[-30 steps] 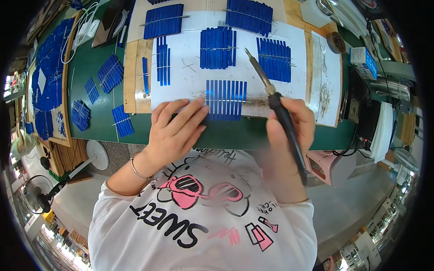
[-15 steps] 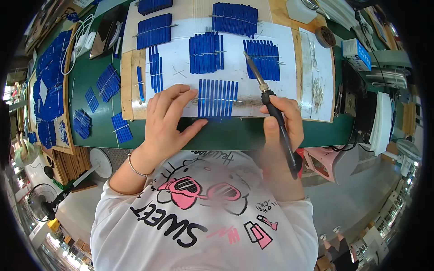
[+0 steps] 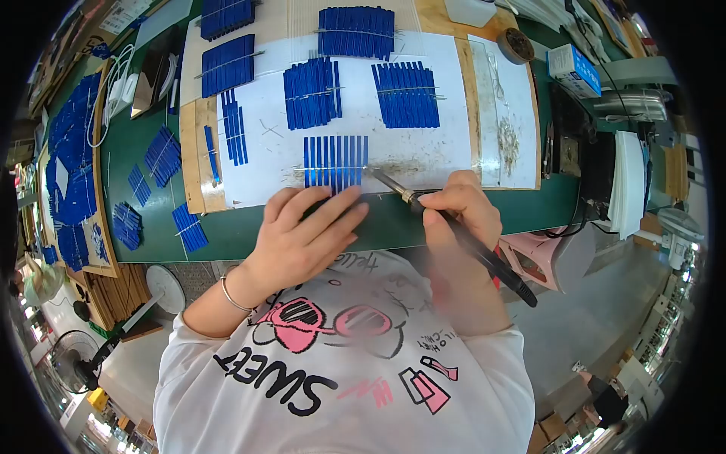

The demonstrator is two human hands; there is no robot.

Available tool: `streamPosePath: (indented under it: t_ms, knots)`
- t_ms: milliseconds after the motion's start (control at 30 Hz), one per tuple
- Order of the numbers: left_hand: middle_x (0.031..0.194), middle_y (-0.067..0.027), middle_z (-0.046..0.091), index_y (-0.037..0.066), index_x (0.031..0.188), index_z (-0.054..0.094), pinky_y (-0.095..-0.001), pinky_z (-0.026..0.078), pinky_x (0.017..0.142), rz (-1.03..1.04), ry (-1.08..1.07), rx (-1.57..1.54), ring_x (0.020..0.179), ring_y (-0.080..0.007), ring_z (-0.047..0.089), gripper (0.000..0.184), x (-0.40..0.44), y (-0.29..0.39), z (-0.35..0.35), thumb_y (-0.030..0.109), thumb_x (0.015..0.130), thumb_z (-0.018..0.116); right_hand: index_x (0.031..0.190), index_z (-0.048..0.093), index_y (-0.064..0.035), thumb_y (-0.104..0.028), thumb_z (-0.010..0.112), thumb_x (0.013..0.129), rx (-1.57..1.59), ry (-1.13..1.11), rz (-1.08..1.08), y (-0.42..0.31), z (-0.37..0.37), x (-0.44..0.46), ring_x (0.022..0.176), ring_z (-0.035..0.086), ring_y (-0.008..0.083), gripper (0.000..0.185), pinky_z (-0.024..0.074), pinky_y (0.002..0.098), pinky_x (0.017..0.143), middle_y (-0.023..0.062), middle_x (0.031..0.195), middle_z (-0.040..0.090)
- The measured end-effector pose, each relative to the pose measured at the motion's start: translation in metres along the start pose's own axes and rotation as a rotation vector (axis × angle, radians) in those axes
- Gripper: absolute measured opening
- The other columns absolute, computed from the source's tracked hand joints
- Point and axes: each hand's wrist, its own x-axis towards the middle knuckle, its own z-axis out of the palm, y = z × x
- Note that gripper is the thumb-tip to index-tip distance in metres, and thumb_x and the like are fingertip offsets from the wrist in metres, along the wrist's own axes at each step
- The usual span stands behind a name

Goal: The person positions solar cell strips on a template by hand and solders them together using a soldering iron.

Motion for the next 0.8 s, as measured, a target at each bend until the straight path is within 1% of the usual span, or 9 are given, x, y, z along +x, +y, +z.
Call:
streamPosePath:
  t_ms: [133, 233, 300, 567, 633, 667, 700, 767, 800]
  knots:
    - [0.137, -0.0018, 0.056, 0.013, 0.117, 0.066, -0.0358, 0.038, 0.097, 0.013, -0.049, 0.032, 0.117, -0.0194, 0.050, 0.038, 0.005, 0.000, 0.004, 0.020, 0.080, 0.064, 0.084, 0.061, -0.0008, -0.007, 0.063, 0.079, -0.039, -0.039, -0.007, -0.003, -0.001, 0.003, 0.074, 0.041, 0.0164, 0.009, 0.0318, 0.0293, 0.068, 0.0029, 0.074, 0.049]
    - [0.139, 0.0011, 0.056, 0.016, 0.126, 0.063, -0.0370, 0.034, 0.099, -0.046, -0.079, -0.006, 0.117, -0.0205, 0.049, 0.051, 0.005, 0.001, 0.005, 0.024, 0.077, 0.073, 0.084, 0.061, -0.0009, -0.008, 0.064, 0.079, -0.069, -0.064, -0.013, -0.009, -0.001, 0.006, 0.074, 0.041, 0.0164, 0.009, 0.0320, 0.0292, 0.067, 0.0032, 0.073, 0.049]
    - [0.139, -0.0029, 0.055, 0.011, 0.121, 0.063, -0.0352, 0.037, 0.097, -0.032, -0.061, 0.007, 0.117, -0.0198, 0.050, 0.042, 0.006, 0.002, 0.004, 0.017, 0.080, 0.061, 0.083, 0.061, -0.0009, -0.008, 0.064, 0.078, -0.074, -0.071, -0.016, -0.008, -0.001, 0.007, 0.074, 0.041, 0.0164, 0.009, 0.0321, 0.0291, 0.067, 0.0033, 0.073, 0.049]
    - [0.138, -0.0063, 0.057, 0.010, 0.121, 0.063, -0.0345, 0.037, 0.095, -0.033, -0.059, 0.017, 0.115, -0.0192, 0.051, 0.043, 0.001, 0.006, 0.002, 0.017, 0.079, 0.060, 0.088, 0.062, -0.0006, -0.011, 0.065, 0.082, -0.089, -0.122, -0.100, -0.006, 0.002, 0.010, 0.074, 0.044, 0.0158, 0.012, 0.0358, 0.0296, 0.068, 0.0039, 0.077, 0.051]
    - [0.137, -0.0064, 0.057, 0.010, 0.121, 0.062, -0.0345, 0.037, 0.095, -0.048, -0.068, 0.025, 0.114, -0.0191, 0.052, 0.043, -0.003, 0.008, -0.001, 0.017, 0.079, 0.059, 0.101, 0.062, 0.0008, -0.013, 0.064, 0.087, -0.023, 0.041, 0.174, -0.016, 0.011, 0.011, 0.079, 0.051, 0.0165, 0.020, 0.0419, 0.0309, 0.073, 0.0051, 0.084, 0.054]
    - [0.136, -0.0051, 0.058, 0.011, 0.121, 0.064, -0.0355, 0.036, 0.094, -0.068, -0.060, 0.029, 0.113, -0.0197, 0.052, 0.045, -0.005, 0.009, -0.001, 0.020, 0.077, 0.067, 0.115, 0.059, 0.0004, -0.018, 0.063, 0.093, -0.037, -0.031, 0.114, -0.009, 0.010, 0.015, 0.091, 0.058, 0.0187, 0.029, 0.0451, 0.0339, 0.090, 0.0101, 0.102, 0.062]
    - [0.134, -0.0037, 0.059, 0.013, 0.120, 0.065, -0.0364, 0.036, 0.093, -0.087, -0.051, 0.034, 0.111, -0.0203, 0.052, 0.048, -0.007, 0.009, -0.002, 0.022, 0.074, 0.075, 0.115, 0.059, 0.0004, -0.018, 0.063, 0.093, -0.036, -0.031, 0.115, 0.000, 0.012, 0.022, 0.091, 0.058, 0.0187, 0.029, 0.0451, 0.0339, 0.090, 0.0101, 0.102, 0.062]
    - [0.131, -0.0047, 0.061, 0.011, 0.118, 0.066, -0.0364, 0.039, 0.090, -0.115, 0.002, -0.058, 0.108, -0.0216, 0.055, 0.045, -0.011, 0.009, -0.006, 0.019, 0.074, 0.075, 0.121, 0.058, -0.0013, -0.018, 0.063, 0.095, -0.349, -0.156, -0.213, 0.017, 0.017, 0.037, 0.099, 0.062, 0.0223, 0.032, 0.0396, 0.0402, 0.104, 0.0130, 0.116, 0.066]
    - [0.128, -0.0056, 0.062, 0.010, 0.116, 0.068, -0.0364, 0.043, 0.087, -0.142, 0.057, -0.149, 0.105, -0.0228, 0.058, 0.043, -0.012, 0.008, -0.008, 0.015, 0.074, 0.076, 0.121, 0.060, -0.0037, -0.018, 0.063, 0.094, -0.512, -0.250, -0.272, 0.017, 0.019, 0.043, 0.104, 0.064, 0.0263, 0.031, 0.0302, 0.0481, 0.114, 0.0116, 0.122, 0.068]
